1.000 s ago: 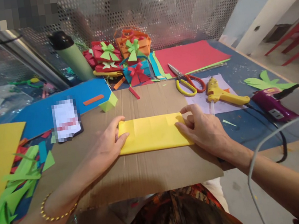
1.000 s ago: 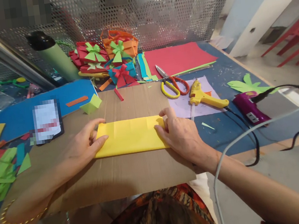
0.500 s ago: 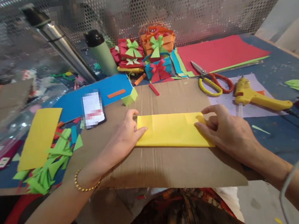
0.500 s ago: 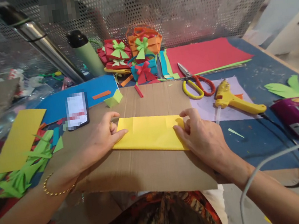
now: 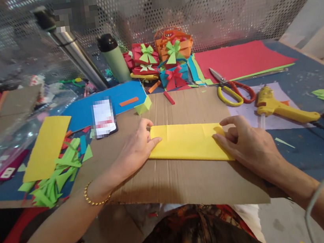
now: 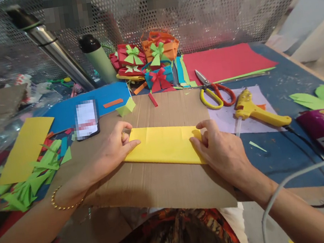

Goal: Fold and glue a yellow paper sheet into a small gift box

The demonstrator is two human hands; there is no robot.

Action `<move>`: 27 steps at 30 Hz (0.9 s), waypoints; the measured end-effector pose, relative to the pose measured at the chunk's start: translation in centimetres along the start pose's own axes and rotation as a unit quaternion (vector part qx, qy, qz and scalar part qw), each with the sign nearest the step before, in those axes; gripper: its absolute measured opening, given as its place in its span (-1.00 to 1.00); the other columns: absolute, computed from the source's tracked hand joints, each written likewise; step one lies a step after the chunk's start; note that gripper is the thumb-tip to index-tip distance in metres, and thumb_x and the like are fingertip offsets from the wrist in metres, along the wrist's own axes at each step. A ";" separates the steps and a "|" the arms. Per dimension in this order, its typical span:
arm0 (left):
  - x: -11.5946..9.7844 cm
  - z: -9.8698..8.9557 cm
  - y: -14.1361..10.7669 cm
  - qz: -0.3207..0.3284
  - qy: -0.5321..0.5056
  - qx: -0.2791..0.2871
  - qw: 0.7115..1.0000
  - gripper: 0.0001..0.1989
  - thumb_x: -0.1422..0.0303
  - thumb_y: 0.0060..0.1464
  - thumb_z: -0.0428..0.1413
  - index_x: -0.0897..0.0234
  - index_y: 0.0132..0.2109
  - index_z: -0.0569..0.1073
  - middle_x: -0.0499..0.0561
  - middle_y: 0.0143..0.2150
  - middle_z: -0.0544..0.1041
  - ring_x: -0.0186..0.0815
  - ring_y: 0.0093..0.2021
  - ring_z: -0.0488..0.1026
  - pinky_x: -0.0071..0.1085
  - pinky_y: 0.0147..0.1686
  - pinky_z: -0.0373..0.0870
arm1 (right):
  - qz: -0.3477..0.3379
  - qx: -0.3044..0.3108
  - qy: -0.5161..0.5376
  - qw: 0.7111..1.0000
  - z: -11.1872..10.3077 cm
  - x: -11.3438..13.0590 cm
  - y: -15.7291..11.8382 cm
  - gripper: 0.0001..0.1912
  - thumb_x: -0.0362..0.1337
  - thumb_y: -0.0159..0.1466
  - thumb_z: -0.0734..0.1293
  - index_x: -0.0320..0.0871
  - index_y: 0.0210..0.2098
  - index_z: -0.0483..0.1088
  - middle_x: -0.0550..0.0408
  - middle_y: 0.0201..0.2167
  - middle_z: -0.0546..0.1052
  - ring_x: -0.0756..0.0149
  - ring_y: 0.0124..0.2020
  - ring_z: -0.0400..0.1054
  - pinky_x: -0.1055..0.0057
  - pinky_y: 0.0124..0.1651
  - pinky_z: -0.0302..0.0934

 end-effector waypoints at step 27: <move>-1.3 0.0 -0.2 0.029 0.116 0.018 0.993 -0.75 0.23 0.32 -0.01 0.20 0.00 0.47 0.06 -0.25 0.58 -0.17 -0.28 0.48 -0.31 -0.31 0.24 | -0.032 -0.011 0.005 0.999 0.2 -0.1 -0.1 -0.64 -0.04 0.29 0.25 -0.12 -0.04 0.37 0.14 -0.54 0.50 0.24 -0.57 0.36 0.42 -0.53 -0.04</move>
Point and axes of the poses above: each hand's wrist, its own y-axis towards the middle knuckle, its own z-axis out of the palm, x = y × z, the point moved 8 cm from there along y, towards the middle knuckle
